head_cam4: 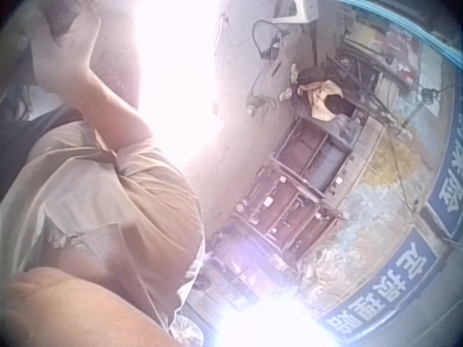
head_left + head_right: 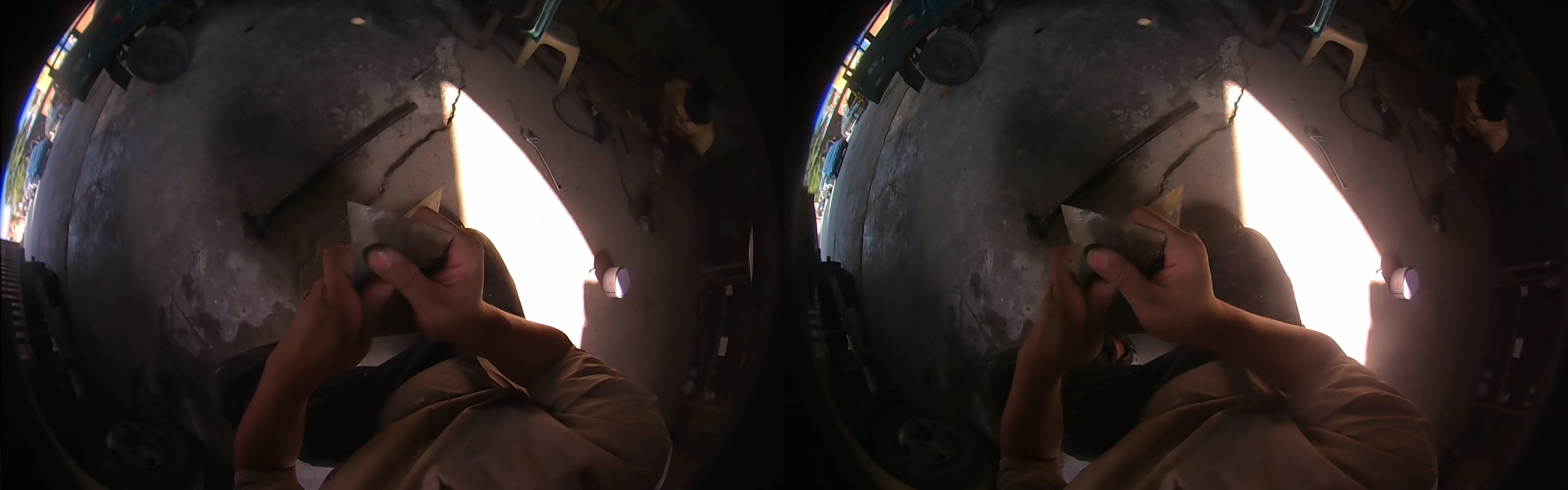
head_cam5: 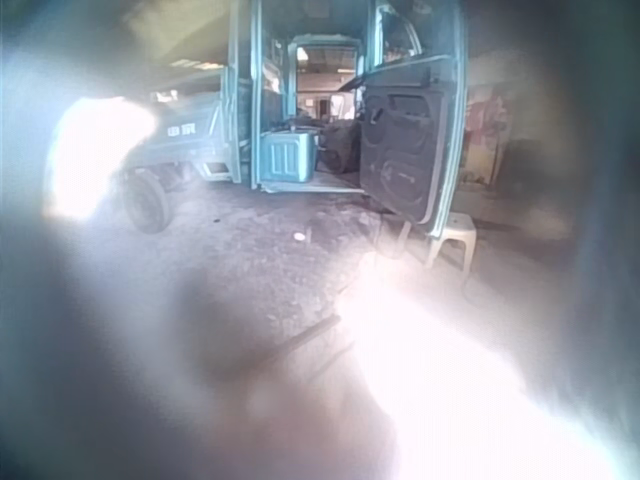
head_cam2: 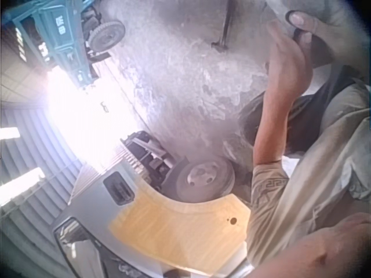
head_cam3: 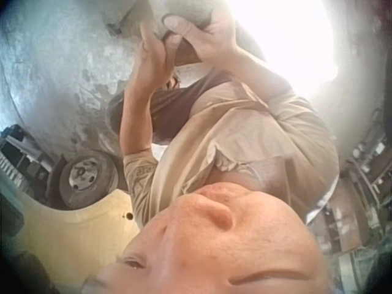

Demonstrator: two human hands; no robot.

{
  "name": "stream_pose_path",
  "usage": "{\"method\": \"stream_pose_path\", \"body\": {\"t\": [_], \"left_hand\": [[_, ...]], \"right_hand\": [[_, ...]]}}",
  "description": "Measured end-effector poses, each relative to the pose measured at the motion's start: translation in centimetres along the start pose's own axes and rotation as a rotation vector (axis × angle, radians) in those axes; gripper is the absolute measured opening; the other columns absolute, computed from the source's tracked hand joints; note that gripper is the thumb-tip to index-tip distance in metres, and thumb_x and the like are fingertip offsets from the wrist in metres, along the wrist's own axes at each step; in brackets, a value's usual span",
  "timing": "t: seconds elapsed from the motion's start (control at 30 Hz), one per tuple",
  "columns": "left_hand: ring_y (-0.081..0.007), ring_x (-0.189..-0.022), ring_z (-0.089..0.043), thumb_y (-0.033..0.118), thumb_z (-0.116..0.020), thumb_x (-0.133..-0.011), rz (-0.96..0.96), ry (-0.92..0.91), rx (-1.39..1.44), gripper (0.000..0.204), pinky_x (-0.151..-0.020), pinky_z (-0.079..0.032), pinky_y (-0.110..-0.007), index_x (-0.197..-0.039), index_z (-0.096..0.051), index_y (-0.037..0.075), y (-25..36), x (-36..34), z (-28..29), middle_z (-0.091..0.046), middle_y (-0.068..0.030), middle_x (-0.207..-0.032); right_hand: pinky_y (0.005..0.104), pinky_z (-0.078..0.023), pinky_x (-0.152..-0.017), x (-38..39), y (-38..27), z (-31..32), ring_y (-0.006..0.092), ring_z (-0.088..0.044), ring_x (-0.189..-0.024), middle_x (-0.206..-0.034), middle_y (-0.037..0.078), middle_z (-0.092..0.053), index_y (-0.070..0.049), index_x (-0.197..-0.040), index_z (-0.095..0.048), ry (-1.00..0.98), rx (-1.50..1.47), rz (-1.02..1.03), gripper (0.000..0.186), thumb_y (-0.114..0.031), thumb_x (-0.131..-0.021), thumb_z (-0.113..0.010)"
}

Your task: The person sands a yellow car fender with a sanding block, focusing on the area around a circular cutout. They then scrape residue from the sanding block and continue sanding the surface.

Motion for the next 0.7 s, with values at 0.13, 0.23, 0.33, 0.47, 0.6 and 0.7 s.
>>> {"method": "stream_pose_path", "body": {"t": [0.13, 0.23, 0.33, 0.47, 0.6, 0.7], "left_hand": [[-0.0468, -0.118, -0.059, 0.03, -0.053, -0.104, -0.036, -0.015, -0.011, 0.059, -0.096, -0.048, -0.049, -0.144, -0.028, -0.005, -0.7, 0.4, -0.3, -0.057, -0.031, -0.127], [-0.0462, -0.121, -0.058, 0.031, -0.052, -0.104, -0.072, -0.012, 0.023, 0.061, -0.098, -0.048, -0.049, -0.146, -0.027, -0.005, -0.8, 0.4, -0.3, -0.056, -0.031, -0.131], [-0.0426, -0.121, -0.059, 0.033, -0.053, -0.104, -0.043, 0.0, 0.06, 0.06, -0.098, -0.048, -0.047, -0.145, -0.029, -0.004, -0.4, -0.2, -0.1, -0.057, -0.029, -0.13], [-0.0446, -0.107, -0.064, 0.031, -0.055, -0.104, -0.051, 0.136, 0.249, 0.049, -0.09, -0.05, -0.049, -0.133, -0.038, -0.003, -0.3, -0.8, 0.2, -0.063, -0.0306, -0.116], [-0.0479, -0.095, -0.066, 0.027, -0.057, -0.102, -0.199, 0.29, 0.232, 0.041, -0.082, -0.051, -0.051, -0.126, -0.041, -0.002, -1.0, -1.3, 0.8, -0.066, -0.0318, -0.104], [-0.0492, -0.097, -0.067, 0.025, -0.059, -0.101, -0.031, 0.248, 0.062, 0.04, -0.081, -0.052, -0.051, -0.125, -0.041, -0.002, -0.5, -0.8, 0.6, -0.066, -0.0323, -0.101]], "right_hand": [[0.0238, -0.049, -0.065, -0.6, -0.4, -0.4, 0.0053, -0.063, -0.074, -0.079, 0.0, -0.068, -0.002, -0.099, -0.066, -0.106, 0.049, 0.023, 0.012, -0.012, -0.096, -0.072], [0.0238, -0.048, -0.065, -1.1, -0.7, -0.5, 0.0051, -0.062, -0.076, -0.08, 0.0, -0.068, -0.002, -0.1, -0.066, -0.187, 0.064, -0.036, 0.014, -0.012, -0.095, -0.073], [0.0233, -0.049, -0.068, -1.5, -1.0, -0.5, 0.0056, -0.061, -0.079, -0.086, 0.001, -0.068, 0.0, -0.102, -0.065, -0.221, 0.054, -0.064, 0.019, -0.013, -0.093, -0.076], [0.0248, -0.051, -0.076, -1.5, -0.4, 0.9, 0.0068, -0.063, -0.086, -0.093, 0.003, -0.071, 0.0, -0.107, -0.066, 0.03, -0.065, -0.033, 0.019, -0.013, -0.096, -0.073], [0.0262, -0.053, -0.083, -0.9, 0.6, 2.2, 0.0091, -0.066, -0.093, -0.1, 0.005, -0.072, 0.002, -0.11, -0.065, 0.201, -0.159, -0.057, 0.021, -0.013, -0.097, -0.071], [0.0267, -0.054, -0.084, -0.3, 0.5, 1.5, 0.0097, -0.067, -0.095, -0.1, 0.006, -0.073, 0.002, -0.11, -0.065, 0.201, -0.103, -0.079, 0.021, -0.013, -0.097, -0.071]]}}
Point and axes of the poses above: each hand's wrist, its own x-axis away from the middle knuckle, its own z-axis out of the back of the hand, y = z × x, the point moved 8 cm from there along -x, towards the middle knuckle
